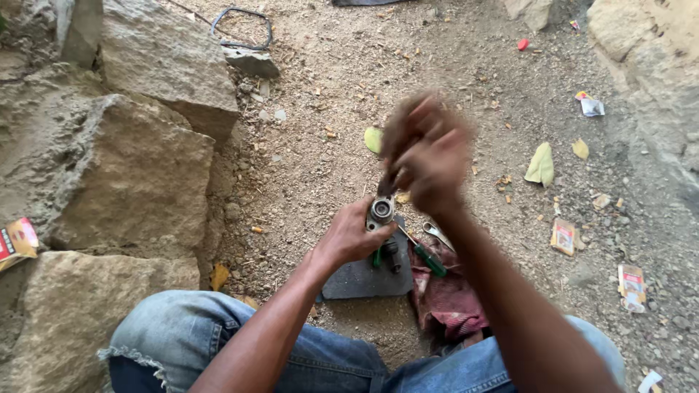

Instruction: The person sits on the ground and uses pliers and a screwdriver to manipulate a small mechanical part, likely a carburetor. They repeatedly adjust components and wipe the part with a cloth.

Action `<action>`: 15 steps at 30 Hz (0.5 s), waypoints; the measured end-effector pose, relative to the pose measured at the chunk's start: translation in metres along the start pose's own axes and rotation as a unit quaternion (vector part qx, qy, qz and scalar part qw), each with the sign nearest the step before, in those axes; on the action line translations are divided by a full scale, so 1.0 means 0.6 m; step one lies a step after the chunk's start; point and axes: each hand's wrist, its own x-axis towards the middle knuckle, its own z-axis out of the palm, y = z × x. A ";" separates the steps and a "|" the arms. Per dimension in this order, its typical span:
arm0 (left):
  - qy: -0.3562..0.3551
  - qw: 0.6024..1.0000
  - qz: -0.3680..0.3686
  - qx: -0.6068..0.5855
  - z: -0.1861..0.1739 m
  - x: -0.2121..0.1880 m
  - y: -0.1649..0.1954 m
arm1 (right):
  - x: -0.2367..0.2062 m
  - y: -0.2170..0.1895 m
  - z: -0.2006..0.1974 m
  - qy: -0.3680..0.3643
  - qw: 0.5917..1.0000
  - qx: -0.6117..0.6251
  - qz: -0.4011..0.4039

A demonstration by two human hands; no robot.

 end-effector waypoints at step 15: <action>0.008 1.000 -0.003 -0.005 0.003 0.000 -0.001 | -0.001 -0.032 -0.005 0.005 0.995 0.071 0.068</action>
